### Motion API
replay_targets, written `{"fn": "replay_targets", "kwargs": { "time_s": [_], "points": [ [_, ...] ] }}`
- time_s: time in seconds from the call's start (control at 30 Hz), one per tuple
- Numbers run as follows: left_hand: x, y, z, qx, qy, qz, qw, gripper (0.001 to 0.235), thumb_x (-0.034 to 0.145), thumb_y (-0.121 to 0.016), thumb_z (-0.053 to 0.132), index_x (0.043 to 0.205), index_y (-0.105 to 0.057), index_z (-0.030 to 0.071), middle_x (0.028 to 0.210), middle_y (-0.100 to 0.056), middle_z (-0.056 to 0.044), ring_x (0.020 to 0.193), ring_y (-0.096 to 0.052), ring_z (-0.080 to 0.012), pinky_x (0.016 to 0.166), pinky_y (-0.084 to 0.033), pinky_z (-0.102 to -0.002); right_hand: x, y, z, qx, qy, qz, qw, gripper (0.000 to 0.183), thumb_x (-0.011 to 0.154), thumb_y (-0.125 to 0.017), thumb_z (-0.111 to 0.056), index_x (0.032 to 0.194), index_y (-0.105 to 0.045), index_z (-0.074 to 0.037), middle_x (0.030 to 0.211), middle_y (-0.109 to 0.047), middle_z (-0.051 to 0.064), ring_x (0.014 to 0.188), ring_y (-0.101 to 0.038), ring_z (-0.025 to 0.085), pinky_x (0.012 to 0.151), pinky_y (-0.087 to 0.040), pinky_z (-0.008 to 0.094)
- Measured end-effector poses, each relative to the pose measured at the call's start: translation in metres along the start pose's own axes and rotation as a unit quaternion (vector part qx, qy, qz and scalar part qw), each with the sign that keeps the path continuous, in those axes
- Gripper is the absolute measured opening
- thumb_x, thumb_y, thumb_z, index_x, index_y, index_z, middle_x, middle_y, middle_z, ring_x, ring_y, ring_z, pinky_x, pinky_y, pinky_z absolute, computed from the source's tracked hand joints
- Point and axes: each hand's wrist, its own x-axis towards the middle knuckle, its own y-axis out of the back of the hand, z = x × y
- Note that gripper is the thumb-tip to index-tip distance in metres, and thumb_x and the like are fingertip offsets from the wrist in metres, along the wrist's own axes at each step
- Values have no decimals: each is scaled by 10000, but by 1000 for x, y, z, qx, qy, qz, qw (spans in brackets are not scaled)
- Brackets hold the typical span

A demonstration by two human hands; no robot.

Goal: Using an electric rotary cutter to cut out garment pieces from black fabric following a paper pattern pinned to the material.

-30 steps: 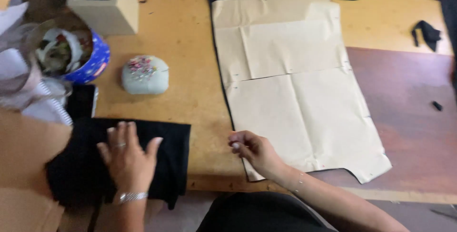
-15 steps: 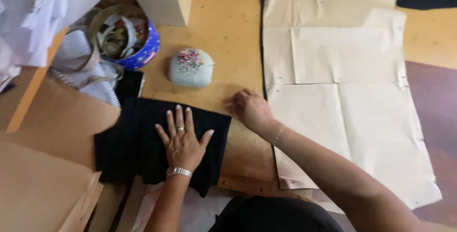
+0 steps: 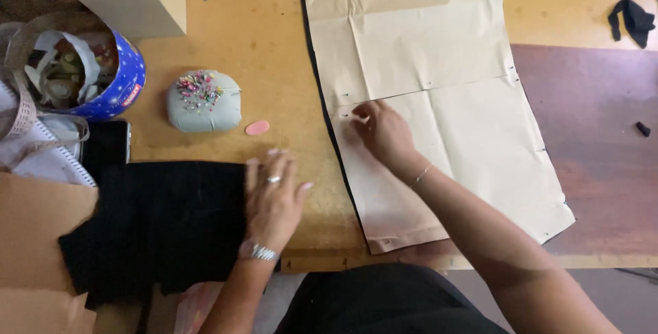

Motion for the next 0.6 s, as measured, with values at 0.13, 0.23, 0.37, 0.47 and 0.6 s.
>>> {"fn": "replay_targets", "kwargs": {
  "time_s": [0.13, 0.23, 0.37, 0.47, 0.6],
  "points": [
    [51, -75, 68, -153, -131, 20, 979, 556, 857, -762, 420, 1262, -645, 58, 1325, -607, -111, 1338, -544, -324, 1176, -363, -523, 34, 9, 3, -87, 21, 12, 996, 156, 906, -730, -348, 1039, -697, -274, 940, -640, -30, 849, -735, 274, 760, -609, 427],
    [69, -103, 77, -136, -151, 38, 978, 543, 742, -827, 412, 1110, -694, 35, 1157, -628, -147, 1237, -590, -376, 1115, -406, -526, 42, -5, 1, -111, 38, 27, 993, 175, 876, -745, -334, 1019, -649, -300, 894, -580, -64, 812, -743, 248, 755, -615, 394],
    [65, -115, 74, -125, -145, 51, 980, 481, 881, -698, 459, 1100, -702, 31, 1182, -617, -164, 1261, -568, -355, 1127, -392, -502, 47, -21, 11, -117, 58, 39, 991, 189, 863, -742, -352, 948, -644, -215, 873, -569, 3, 763, -737, 308, 705, -623, 437],
    [65, -100, 76, -127, -157, 57, 978, 450, 956, -621, 422, 1194, -684, 45, 1214, -606, -149, 1296, -552, -347, 1133, -402, -492, 57, -37, 28, -127, 106, 45, 985, 182, 851, -741, -337, 888, -647, -186, 819, -574, 16, 720, -733, 319, 654, -619, 438],
    [64, -108, 74, -103, -151, 66, 981, 422, 1000, -567, 375, 1264, -661, 60, 1276, -611, -133, 1304, -561, -333, 1118, -423, -471, 51, -28, 31, -259, 170, 104, 945, 188, 790, -768, -303, 890, -660, -185, 797, -617, -31, 717, -742, 211, 626, -611, 360]
  ]
}}
